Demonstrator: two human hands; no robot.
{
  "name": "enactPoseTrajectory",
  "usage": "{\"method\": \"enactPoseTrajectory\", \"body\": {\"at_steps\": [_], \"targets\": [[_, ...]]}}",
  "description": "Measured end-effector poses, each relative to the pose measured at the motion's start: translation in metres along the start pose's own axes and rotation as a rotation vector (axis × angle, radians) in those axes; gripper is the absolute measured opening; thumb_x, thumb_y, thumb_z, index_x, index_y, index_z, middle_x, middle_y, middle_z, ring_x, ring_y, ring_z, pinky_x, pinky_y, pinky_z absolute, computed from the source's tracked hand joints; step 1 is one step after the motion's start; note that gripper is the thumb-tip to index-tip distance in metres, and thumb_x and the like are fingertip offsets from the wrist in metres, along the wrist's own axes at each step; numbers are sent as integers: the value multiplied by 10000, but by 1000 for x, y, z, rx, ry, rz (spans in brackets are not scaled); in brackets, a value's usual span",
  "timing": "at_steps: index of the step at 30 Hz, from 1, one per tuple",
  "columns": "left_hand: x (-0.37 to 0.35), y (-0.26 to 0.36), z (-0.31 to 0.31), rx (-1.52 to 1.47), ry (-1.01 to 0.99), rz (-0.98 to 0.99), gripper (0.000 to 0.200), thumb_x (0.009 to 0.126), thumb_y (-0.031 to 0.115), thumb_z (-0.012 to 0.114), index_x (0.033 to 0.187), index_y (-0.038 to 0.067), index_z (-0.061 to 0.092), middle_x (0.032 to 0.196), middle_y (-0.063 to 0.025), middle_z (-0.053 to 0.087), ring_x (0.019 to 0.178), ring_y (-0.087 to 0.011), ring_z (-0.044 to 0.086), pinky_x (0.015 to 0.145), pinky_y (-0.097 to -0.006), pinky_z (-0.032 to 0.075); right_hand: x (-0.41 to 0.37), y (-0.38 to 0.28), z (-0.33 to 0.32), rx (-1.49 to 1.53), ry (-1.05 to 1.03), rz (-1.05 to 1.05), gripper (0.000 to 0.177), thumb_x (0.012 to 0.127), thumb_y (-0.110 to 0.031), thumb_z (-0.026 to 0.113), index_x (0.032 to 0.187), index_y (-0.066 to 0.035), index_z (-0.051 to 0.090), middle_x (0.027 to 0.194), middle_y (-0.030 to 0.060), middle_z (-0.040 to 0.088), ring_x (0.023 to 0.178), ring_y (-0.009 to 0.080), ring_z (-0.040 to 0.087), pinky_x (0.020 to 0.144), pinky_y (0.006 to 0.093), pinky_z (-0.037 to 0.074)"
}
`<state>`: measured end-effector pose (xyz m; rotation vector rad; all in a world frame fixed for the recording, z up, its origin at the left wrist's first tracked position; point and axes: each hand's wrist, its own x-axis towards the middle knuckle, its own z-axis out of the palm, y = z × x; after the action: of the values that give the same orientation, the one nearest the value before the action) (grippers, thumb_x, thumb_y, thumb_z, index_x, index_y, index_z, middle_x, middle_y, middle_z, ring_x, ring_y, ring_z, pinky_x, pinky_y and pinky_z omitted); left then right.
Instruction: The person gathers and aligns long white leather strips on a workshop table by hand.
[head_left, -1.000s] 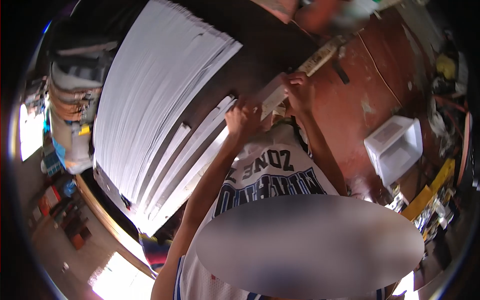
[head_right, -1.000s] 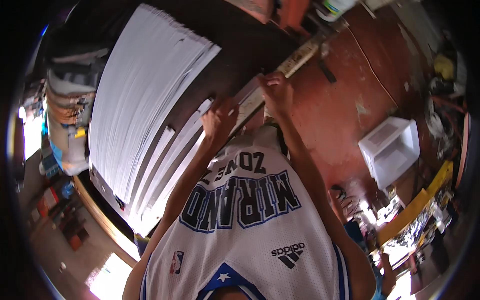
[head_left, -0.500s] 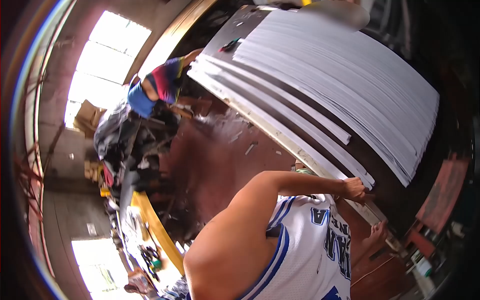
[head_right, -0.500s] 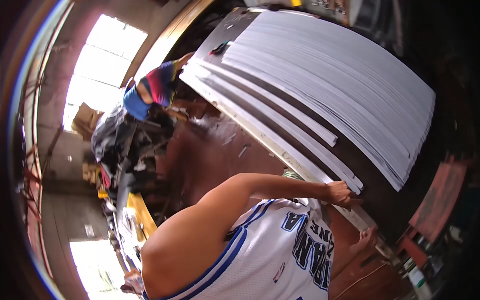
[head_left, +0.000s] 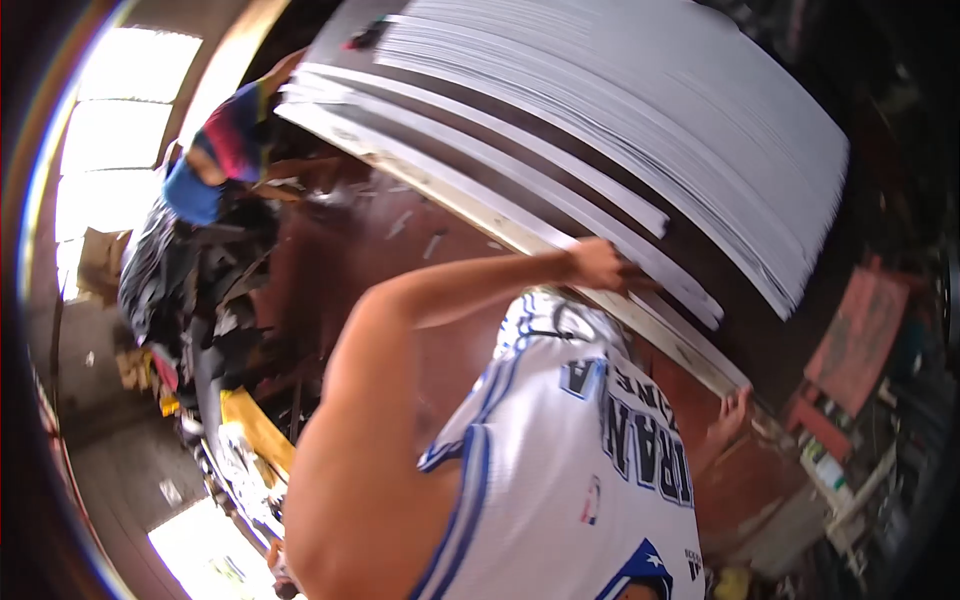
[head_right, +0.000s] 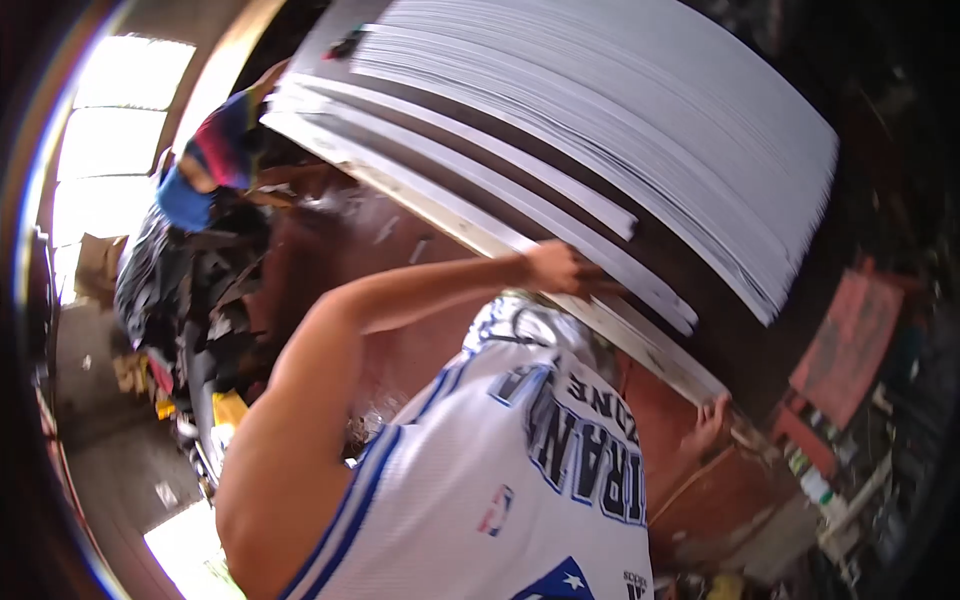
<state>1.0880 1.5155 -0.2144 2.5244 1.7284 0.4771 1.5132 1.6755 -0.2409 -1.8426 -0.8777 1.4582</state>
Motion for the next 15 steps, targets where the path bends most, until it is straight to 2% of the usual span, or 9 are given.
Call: {"method": "enactPoseTrajectory", "body": {"at_steps": [2,4,6,8,10,11,12,15], "targets": [[-25,-12,-21,67,16,43,640,824,457,591,1424,332,406,709,13,455,548,-90,516,424,-224,452,0,3,0,66,38,1,486,836,-355,729,1199,-64,589,1132,54,569,937,166,497,877,294,444],[-51,-29,-36,115,51,98,634,798,445,617,1399,354,437,701,21,428,548,-77,493,421,-209,446,0,6,-4,82,53,-12,452,818,-346,753,1157,-81,614,1085,31,582,890,138,494,871,308,451],[-78,-46,-50,110,-10,70,629,788,427,649,1383,376,453,713,27,436,557,-70,492,439,-208,464,4,11,-7,148,43,-14,358,814,-314,766,1069,-101,633,1008,1,586,859,121,492,851,304,455],[-111,-71,-51,164,80,72,624,795,404,667,1381,383,452,719,31,446,551,-69,481,450,-210,475,1,10,-5,141,62,-37,310,817,-301,768,1024,-118,627,960,-23,588,806,92,488,818,290,454],[-141,-90,-60,209,43,58,618,802,395,675,1379,382,454,729,31,460,549,-71,477,458,-212,483,-7,1,1,130,95,-27,295,819,-300,765,1010,-125,624,940,-33,587,782,82,481,801,283,451],[-154,-101,-62,183,65,55,627,827,401,656,1401,421,404,795,17,498,516,-55,452,353,-198,399,-10,-1,5,124,108,-9,279,822,-300,762,995,-132,621,920,-43,586,759,72,475,783,276,447],[-158,-104,-80,159,13,46,617,831,401,645,1402,407,411,767,24,485,519,-74,456,411,-222,451,-9,0,5,121,122,-7,279,822,-300,762,995,-132,621,920,-43,586,759,72,475,783,276,447],[-178,-107,-103,170,-54,44,615,833,399,639,1407,389,418,732,31,469,522,-87,453,463,-249,453,-3,4,-2,140,94,-13,237,829,-293,756,967,-160,616,902,-66,573,745,66,464,780,263,437]]}}
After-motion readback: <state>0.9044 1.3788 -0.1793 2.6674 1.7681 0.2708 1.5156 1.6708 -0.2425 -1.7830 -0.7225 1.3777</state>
